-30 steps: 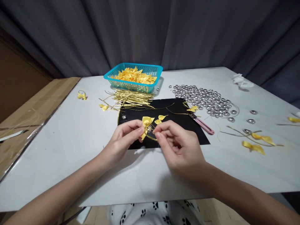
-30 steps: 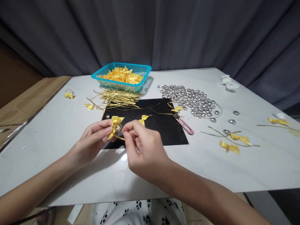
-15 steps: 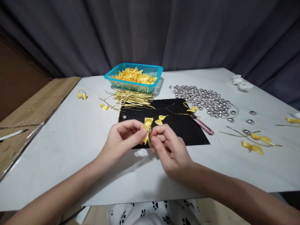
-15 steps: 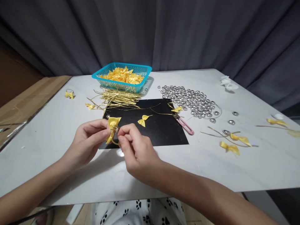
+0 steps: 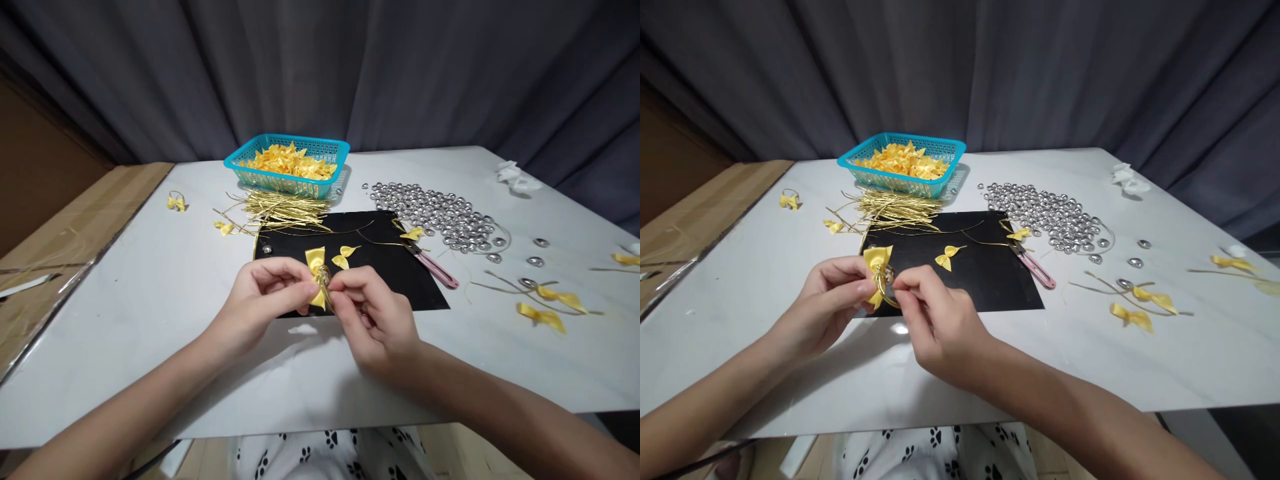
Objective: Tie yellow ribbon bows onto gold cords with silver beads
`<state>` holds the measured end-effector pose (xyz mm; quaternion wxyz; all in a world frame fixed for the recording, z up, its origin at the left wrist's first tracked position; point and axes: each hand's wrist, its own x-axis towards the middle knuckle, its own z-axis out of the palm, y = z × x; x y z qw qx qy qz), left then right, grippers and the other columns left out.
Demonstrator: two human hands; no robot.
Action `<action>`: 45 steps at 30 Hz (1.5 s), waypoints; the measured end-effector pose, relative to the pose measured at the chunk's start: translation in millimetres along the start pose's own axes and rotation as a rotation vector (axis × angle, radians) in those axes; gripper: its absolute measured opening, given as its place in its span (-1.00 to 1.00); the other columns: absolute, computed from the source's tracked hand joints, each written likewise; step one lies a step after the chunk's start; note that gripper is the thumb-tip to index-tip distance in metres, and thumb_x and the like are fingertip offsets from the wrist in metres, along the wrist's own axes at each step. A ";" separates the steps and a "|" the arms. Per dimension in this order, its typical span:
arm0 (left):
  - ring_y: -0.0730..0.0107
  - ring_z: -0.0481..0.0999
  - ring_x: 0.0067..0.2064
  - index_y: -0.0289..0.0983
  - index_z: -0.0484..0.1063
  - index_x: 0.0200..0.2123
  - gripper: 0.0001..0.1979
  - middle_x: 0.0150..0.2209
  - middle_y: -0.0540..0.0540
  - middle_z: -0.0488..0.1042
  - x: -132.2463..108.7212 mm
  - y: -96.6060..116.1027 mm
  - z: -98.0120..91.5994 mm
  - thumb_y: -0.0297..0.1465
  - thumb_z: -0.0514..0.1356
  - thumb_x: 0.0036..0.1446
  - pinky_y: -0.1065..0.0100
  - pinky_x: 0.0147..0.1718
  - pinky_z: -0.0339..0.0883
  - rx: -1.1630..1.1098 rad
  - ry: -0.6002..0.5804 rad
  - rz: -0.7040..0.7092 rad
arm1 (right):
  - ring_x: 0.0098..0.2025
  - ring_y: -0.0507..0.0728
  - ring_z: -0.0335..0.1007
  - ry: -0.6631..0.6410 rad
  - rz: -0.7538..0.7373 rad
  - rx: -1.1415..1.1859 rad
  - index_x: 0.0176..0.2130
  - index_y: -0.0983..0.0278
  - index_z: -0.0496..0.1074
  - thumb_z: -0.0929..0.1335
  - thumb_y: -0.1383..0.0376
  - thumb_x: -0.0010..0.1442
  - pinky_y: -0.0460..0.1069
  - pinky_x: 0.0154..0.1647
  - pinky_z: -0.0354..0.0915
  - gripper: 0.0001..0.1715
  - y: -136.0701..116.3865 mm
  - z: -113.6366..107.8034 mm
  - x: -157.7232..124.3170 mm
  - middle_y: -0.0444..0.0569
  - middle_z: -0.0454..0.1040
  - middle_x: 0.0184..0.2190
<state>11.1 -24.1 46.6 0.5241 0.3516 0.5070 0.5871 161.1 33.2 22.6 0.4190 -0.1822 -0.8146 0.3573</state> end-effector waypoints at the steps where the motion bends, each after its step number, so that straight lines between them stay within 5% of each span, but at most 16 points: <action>1: 0.58 0.34 -0.57 -0.26 0.52 -0.59 -0.93 -0.62 0.05 0.42 0.1 0.6 0.5 -0.46 0.34 -0.14 0.55 -0.56 0.26 -0.015 -0.003 -0.002 | -0.70 -0.14 -0.08 0.010 -0.019 -0.029 -0.29 0.24 0.18 0.21 0.52 0.18 -0.17 -0.69 -0.08 -0.82 0.2 -0.5 0.1 -0.29 0.26 -0.60; 21: 0.58 0.33 -0.56 -0.27 0.50 -0.59 -0.89 -0.60 0.05 0.42 0.6 -1.0 -0.3 -0.41 0.37 -0.16 0.52 -0.56 0.22 0.045 0.026 0.005 | -0.55 -0.07 0.34 0.077 -0.262 -0.252 -0.21 0.23 0.29 0.22 0.52 0.19 -0.18 -0.56 0.22 -0.77 6.8 -2.7 2.0 -0.15 0.46 -0.47; 30: 0.59 0.31 -0.59 -0.27 0.52 -0.58 -0.93 -0.63 0.05 0.40 1.8 -2.9 3.6 -0.42 0.33 -0.12 0.53 -0.57 0.23 -0.043 -0.058 -0.062 | -0.50 -0.06 0.38 0.138 -0.246 -0.248 -0.17 0.23 0.22 0.20 0.57 0.17 -0.17 -0.54 0.26 -0.70 5.9 6.6 -3.3 -0.10 0.50 -0.37; 36: 0.57 0.31 -0.59 -0.29 0.53 -0.59 -0.91 -0.62 0.02 0.42 -0.6 -1.4 4.6 -0.43 0.32 -0.11 0.49 -0.55 0.24 -0.055 -0.118 -0.120 | -0.60 -0.02 0.28 0.119 -0.396 -0.362 -0.15 0.23 0.28 0.20 0.61 0.07 -0.13 -0.60 0.21 -0.60 7.7 0.1 1.5 -0.17 0.39 -0.57; 45: 0.60 0.34 -0.57 -0.28 0.54 -0.58 -0.95 -0.60 0.04 0.44 -1.8 0.6 4.8 -0.46 0.33 -0.12 0.55 -0.56 0.24 -0.070 -0.082 -0.090 | -0.52 -0.07 0.41 0.106 -0.205 -0.174 -0.21 0.23 0.22 0.21 0.56 0.16 -0.18 -0.53 0.30 -0.74 0.9 4.7 0.0 -0.13 0.51 -0.40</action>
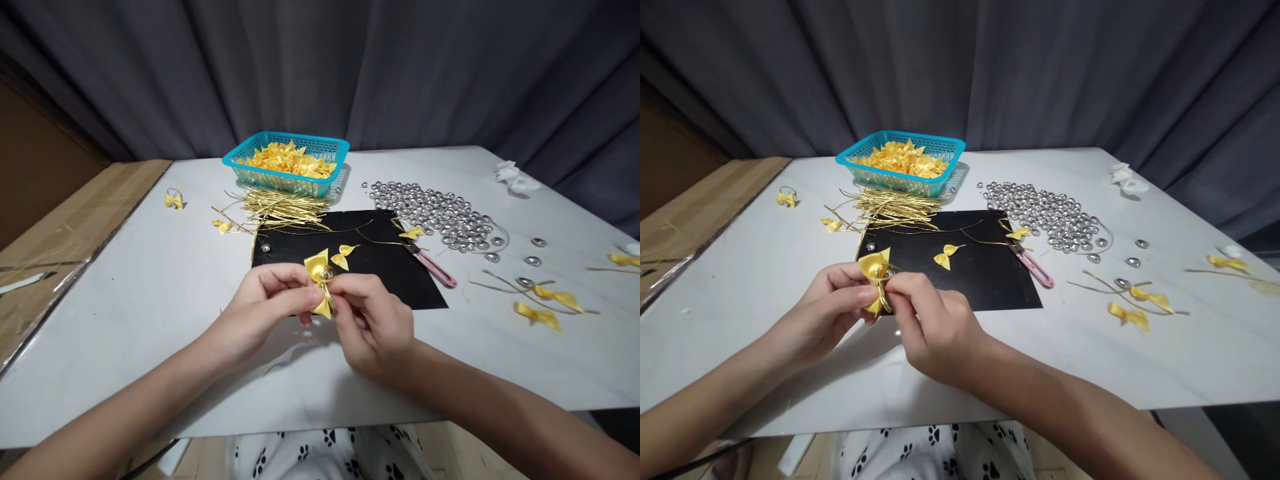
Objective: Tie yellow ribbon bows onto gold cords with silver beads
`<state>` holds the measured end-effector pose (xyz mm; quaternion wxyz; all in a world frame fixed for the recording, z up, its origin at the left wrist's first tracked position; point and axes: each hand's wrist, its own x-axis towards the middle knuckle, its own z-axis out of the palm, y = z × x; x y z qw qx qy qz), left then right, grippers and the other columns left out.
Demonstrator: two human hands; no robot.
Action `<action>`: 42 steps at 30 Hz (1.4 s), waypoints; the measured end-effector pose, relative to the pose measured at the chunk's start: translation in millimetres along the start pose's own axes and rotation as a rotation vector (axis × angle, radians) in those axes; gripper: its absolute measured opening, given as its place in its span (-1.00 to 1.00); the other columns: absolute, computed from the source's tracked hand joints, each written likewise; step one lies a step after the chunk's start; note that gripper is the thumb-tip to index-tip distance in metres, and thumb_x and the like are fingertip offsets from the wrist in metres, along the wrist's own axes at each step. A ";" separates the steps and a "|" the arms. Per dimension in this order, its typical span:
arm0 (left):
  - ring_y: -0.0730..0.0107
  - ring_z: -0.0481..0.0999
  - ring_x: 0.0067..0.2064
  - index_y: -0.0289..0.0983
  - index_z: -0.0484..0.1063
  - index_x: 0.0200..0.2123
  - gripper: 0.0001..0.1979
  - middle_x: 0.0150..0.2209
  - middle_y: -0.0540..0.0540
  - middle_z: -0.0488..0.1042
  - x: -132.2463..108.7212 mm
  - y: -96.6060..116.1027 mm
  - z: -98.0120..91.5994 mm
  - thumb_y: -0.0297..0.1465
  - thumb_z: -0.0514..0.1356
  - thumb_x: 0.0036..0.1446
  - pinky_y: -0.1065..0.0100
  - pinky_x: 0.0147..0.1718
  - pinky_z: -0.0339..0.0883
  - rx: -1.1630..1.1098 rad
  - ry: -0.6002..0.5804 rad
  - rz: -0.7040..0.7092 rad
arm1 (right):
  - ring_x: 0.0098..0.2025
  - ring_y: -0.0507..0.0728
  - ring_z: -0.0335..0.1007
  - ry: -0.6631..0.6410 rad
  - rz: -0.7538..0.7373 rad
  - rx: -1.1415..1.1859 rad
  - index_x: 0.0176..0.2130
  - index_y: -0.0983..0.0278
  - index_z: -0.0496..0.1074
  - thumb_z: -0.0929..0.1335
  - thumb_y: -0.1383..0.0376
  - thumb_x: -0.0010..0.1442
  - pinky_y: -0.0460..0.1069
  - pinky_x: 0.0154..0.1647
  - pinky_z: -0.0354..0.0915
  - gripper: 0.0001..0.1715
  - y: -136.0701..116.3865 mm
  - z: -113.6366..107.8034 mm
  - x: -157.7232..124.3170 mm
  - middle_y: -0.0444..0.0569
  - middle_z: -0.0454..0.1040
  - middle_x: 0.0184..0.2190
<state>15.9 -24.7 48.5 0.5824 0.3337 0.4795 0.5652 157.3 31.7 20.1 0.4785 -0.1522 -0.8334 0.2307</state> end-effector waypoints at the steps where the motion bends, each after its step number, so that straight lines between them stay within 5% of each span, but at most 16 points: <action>1: 0.61 0.34 -0.57 -0.28 0.54 -0.58 -0.94 -0.60 0.04 0.43 0.1 0.0 -0.2 -0.46 0.33 -0.12 0.55 -0.56 0.24 0.005 0.003 0.006 | -0.53 -0.07 0.41 -0.008 0.023 0.035 -0.22 0.23 0.21 0.21 0.54 0.17 -0.18 -0.52 0.30 -0.76 -0.2 0.4 -0.3 -0.14 0.50 -0.41; 10: 0.60 0.34 -0.59 -0.27 0.52 -0.59 -0.93 -0.65 0.06 0.41 -1.5 0.7 -2.8 -0.46 0.35 -0.15 0.55 -0.58 0.24 0.035 0.091 0.050 | -0.62 -0.10 0.27 -0.050 0.187 0.248 -0.28 0.26 0.23 0.22 0.49 0.18 -0.20 -0.62 0.20 -0.86 -1.1 0.0 2.7 -0.22 0.34 -0.58; 18: 0.65 0.35 -0.60 -0.27 0.54 -0.62 -0.92 -0.62 0.07 0.46 0.2 4.0 1.8 -0.49 0.34 -0.16 0.60 -0.58 0.25 0.009 0.196 0.096 | -0.46 -0.08 0.30 0.094 0.226 0.335 -0.20 0.25 0.31 0.29 0.46 0.15 -0.14 -0.52 0.28 -0.81 -2.3 -1.1 0.5 -0.07 0.38 -0.26; 21: 0.66 0.35 -0.59 -0.27 0.54 -0.61 -0.92 -0.63 0.08 0.46 0.2 3.4 1.7 -0.49 0.34 -0.14 0.62 -0.57 0.25 0.011 0.204 0.096 | -0.45 -0.06 0.29 0.109 0.232 0.283 -0.29 0.26 0.35 0.32 0.48 0.13 -0.14 -0.53 0.24 -0.86 -3.9 -1.5 2.1 -0.10 0.35 -0.35; 31: 0.65 0.37 -0.57 -0.22 0.56 -0.58 -0.94 -0.61 0.08 0.49 -2.7 -1.9 -0.5 -0.44 0.36 -0.13 0.62 -0.56 0.26 0.218 0.274 0.176 | -0.66 -0.12 -0.03 -0.043 0.481 0.332 -0.45 0.28 0.31 0.30 0.37 0.13 -0.16 -0.71 -0.03 -0.88 -11.6 -9.3 13.8 -0.23 0.19 -0.61; 42: 0.58 0.42 -0.53 -0.22 0.58 -0.54 -0.95 -0.57 0.03 0.53 -1.2 -3.9 0.8 -0.38 0.35 -0.09 0.57 -0.52 0.32 0.236 0.232 0.149 | -0.61 -0.10 -0.10 -0.154 0.481 0.266 -0.48 0.30 0.27 0.27 0.41 0.12 -0.19 -0.73 -0.17 -0.86 -6.4 -11.6 16.5 -0.22 0.05 -0.61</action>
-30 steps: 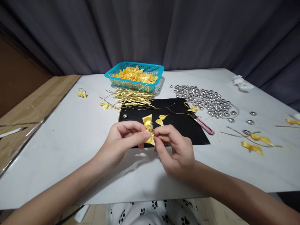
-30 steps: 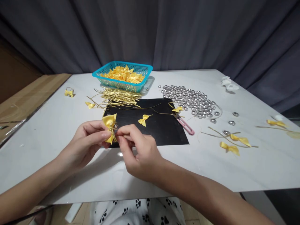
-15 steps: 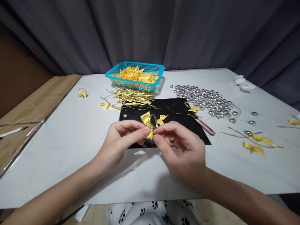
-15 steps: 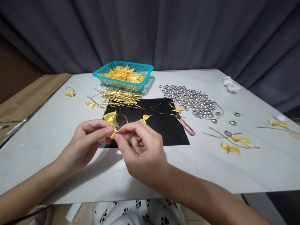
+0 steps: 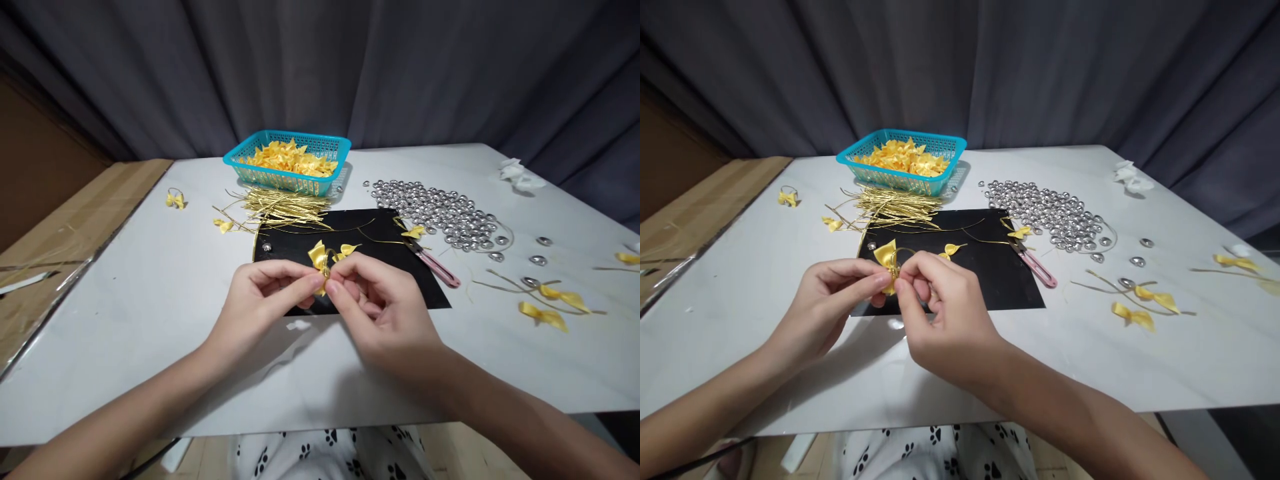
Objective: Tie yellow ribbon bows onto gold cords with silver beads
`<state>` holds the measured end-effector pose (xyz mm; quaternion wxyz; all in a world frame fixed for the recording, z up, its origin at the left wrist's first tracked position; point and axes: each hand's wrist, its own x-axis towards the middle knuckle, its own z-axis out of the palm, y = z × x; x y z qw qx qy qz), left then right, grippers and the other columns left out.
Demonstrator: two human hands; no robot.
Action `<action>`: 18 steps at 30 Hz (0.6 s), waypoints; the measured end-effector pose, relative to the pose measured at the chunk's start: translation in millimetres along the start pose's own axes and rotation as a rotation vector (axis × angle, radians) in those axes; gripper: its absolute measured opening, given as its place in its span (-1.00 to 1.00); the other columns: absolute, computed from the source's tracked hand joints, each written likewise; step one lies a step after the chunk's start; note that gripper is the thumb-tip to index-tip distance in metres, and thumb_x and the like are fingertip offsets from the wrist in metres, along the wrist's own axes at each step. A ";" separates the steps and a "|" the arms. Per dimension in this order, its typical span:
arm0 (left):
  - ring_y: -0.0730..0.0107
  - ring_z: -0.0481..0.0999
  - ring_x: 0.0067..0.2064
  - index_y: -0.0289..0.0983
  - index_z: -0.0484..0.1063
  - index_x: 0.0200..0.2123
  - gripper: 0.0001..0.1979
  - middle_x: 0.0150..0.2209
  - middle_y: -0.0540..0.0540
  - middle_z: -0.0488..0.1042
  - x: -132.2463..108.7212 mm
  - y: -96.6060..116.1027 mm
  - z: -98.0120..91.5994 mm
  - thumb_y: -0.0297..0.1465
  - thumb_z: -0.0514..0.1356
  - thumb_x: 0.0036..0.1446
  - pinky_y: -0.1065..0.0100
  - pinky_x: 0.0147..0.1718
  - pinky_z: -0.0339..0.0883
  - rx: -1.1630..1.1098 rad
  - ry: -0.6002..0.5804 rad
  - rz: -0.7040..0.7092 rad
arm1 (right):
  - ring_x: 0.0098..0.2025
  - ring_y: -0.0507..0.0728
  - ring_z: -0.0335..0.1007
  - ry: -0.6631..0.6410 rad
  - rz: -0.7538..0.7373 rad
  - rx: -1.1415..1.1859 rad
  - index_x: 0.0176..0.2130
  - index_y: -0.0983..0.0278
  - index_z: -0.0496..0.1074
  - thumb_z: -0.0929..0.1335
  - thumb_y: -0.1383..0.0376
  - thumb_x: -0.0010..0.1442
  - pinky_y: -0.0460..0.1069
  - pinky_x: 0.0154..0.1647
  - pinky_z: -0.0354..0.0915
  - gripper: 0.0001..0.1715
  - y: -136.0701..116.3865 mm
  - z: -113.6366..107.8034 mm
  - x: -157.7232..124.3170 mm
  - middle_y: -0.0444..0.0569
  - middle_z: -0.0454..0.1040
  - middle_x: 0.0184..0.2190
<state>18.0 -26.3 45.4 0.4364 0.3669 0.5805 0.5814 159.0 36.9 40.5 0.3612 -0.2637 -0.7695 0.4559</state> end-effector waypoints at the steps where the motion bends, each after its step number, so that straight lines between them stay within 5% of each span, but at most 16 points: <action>1: 0.58 0.41 -0.54 -0.22 0.58 -0.54 -0.94 -0.58 0.03 0.52 0.3 0.1 -0.1 -0.39 0.35 -0.09 0.57 -0.52 0.31 0.003 0.008 0.002 | -0.60 -0.10 -0.08 0.005 -0.014 -0.002 -0.47 0.30 0.27 0.27 0.41 0.13 -0.19 -0.72 -0.14 -0.86 0.7 0.8 0.2 -0.22 0.05 -0.61; 18: 0.59 0.41 -0.54 -0.21 0.56 -0.57 -0.93 -0.57 0.07 0.54 -1.9 2.8 2.4 -0.44 0.34 -0.09 0.57 -0.51 0.32 0.102 0.085 0.124 | -0.61 -0.08 -0.02 -0.032 0.073 0.088 -0.45 0.30 0.30 0.25 0.32 0.16 -0.11 -0.63 -0.04 -0.84 0.6 -0.2 2.8 -0.19 0.16 -0.59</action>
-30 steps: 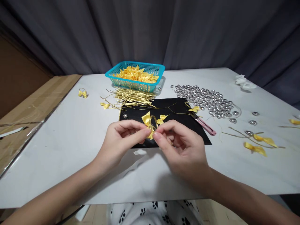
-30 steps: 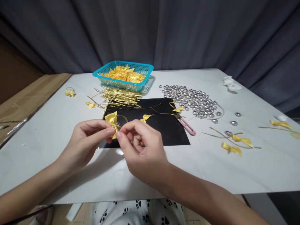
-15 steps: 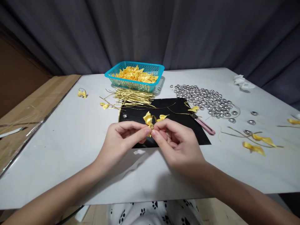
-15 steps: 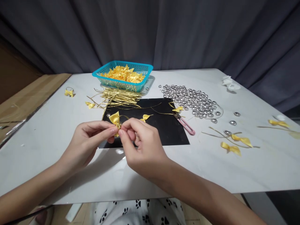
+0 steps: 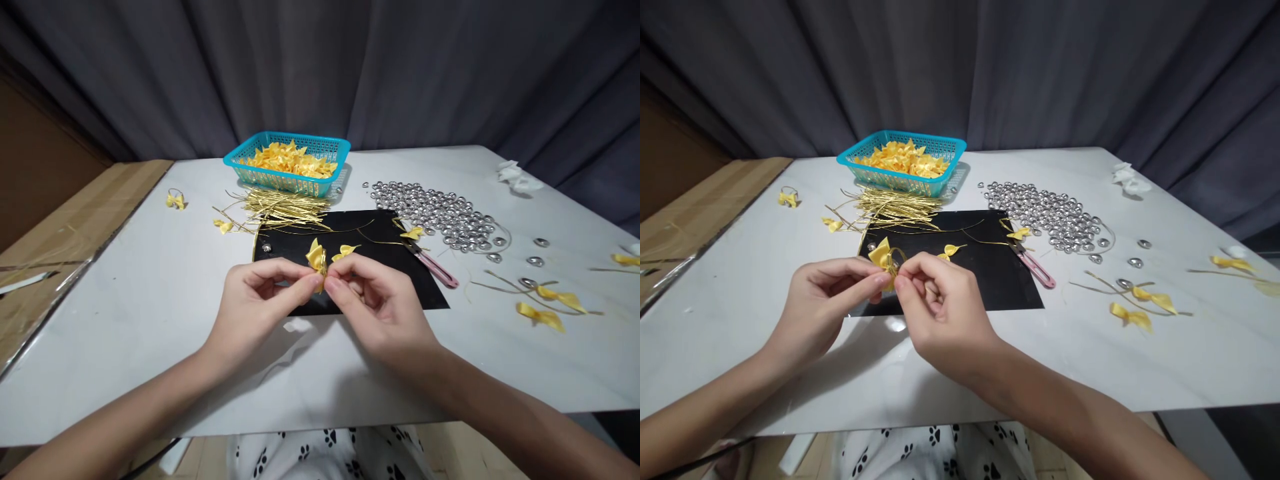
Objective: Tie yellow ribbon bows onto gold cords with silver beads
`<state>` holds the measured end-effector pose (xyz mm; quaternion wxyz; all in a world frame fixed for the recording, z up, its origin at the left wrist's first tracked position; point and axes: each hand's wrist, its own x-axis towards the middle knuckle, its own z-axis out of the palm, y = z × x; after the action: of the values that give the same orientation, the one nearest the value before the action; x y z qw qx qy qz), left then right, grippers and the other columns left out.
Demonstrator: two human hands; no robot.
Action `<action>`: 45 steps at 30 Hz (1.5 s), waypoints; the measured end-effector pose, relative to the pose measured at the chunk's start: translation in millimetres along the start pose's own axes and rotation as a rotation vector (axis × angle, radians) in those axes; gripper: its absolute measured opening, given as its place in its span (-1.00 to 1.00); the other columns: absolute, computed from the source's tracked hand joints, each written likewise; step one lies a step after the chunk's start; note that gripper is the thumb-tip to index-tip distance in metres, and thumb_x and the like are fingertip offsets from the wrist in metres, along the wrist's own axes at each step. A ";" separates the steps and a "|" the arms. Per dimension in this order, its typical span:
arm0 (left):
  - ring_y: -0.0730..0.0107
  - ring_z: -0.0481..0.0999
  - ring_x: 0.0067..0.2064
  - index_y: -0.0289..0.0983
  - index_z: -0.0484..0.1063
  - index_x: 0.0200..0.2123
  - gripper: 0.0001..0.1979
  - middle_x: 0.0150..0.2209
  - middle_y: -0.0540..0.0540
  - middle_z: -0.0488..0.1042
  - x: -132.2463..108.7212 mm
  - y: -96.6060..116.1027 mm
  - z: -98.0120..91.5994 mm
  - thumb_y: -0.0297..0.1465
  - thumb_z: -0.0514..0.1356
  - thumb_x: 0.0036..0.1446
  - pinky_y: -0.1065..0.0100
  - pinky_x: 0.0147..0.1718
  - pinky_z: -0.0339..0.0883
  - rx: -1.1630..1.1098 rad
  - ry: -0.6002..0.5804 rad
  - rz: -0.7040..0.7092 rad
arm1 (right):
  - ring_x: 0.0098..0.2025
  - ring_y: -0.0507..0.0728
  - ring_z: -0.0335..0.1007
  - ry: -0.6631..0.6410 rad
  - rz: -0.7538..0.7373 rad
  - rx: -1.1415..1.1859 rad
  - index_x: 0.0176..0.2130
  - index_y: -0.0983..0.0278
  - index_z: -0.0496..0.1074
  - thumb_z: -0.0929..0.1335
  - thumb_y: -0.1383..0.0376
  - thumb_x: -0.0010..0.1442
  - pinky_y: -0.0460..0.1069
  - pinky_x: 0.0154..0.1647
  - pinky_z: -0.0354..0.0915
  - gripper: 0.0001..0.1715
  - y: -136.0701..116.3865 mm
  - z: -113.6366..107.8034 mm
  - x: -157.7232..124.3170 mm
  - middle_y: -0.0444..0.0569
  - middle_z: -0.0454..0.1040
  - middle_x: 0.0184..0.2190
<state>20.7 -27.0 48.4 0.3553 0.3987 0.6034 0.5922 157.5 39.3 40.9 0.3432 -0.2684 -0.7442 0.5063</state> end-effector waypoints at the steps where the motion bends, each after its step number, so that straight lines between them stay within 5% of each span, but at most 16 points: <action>1: 0.58 0.42 -0.54 -0.21 0.56 -0.57 -0.94 -0.56 0.06 0.54 -0.1 -0.4 0.0 -0.44 0.34 -0.09 0.57 -0.51 0.32 -0.005 -0.004 -0.003 | -0.61 -0.08 -0.03 0.003 -0.001 -0.010 -0.45 0.30 0.29 0.26 0.33 0.16 -0.11 -0.63 -0.04 -0.84 0.2 0.2 -0.1 -0.20 0.14 -0.60; 13: 0.46 0.43 -0.49 -0.24 0.56 -0.54 -0.92 -0.55 0.00 0.52 1.5 -1.9 -4.1 -0.37 0.32 -0.06 0.45 -0.49 0.32 0.037 -0.027 -0.015 | -0.58 -0.09 0.00 0.046 -0.198 -0.182 -0.44 0.31 0.30 0.27 0.42 0.15 -0.14 -0.59 0.02 -0.87 2.6 2.5 -0.1 -0.21 0.12 -0.60; 22: 0.50 0.40 -0.49 -0.30 0.47 -0.49 -0.88 -0.50 -0.01 0.48 3.6 3.2 1.1 -0.36 0.26 -0.02 0.49 -0.49 0.30 0.155 -0.027 -0.007 | -0.56 -0.06 0.14 0.102 -0.326 -0.287 -0.37 0.31 0.37 0.32 0.43 0.12 -0.12 -0.51 0.17 -0.95 9.8 0.6 -0.2 -0.16 0.32 -0.52; 29: 0.48 0.36 -0.47 -0.30 0.44 -0.47 -0.84 -0.48 -0.02 0.42 5.2 -1.3 1.3 -0.31 0.22 0.04 0.47 -0.49 0.27 0.163 -0.076 -0.046 | -0.18 0.15 0.34 0.334 -0.468 -0.449 -0.34 0.26 0.44 0.36 0.42 0.10 0.08 -0.14 0.27 -0.92 10.7 -2.5 4.5 0.02 0.48 -0.27; 39: 0.46 0.40 -0.43 -0.30 0.45 -0.43 -0.86 -0.45 -0.03 0.46 2.4 -4.3 1.4 -0.35 0.18 0.09 0.46 -0.42 0.32 0.353 -0.099 0.174 | -0.30 0.07 0.34 0.142 -0.592 -0.462 -0.30 0.29 0.45 0.31 0.45 0.17 0.00 -0.26 0.28 -0.87 14.7 -10.3 11.6 -0.01 0.46 -0.34; 45: 0.45 0.42 -0.40 -0.31 0.46 -0.41 -0.84 -0.43 -0.05 0.47 4.6 -5.7 1.7 -0.34 0.17 0.10 0.46 -0.40 0.32 0.337 -0.140 0.132 | -0.29 0.06 0.35 -0.035 -0.632 -0.602 -0.30 0.32 0.38 0.25 0.43 0.24 -0.03 -0.27 0.29 -0.88 12.4 -19.8 16.9 0.00 0.42 -0.33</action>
<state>19.9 -22.0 42.9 0.2852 0.5314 0.6403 0.4757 163.1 67.5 38.4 0.3752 -0.1069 -0.9098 0.1414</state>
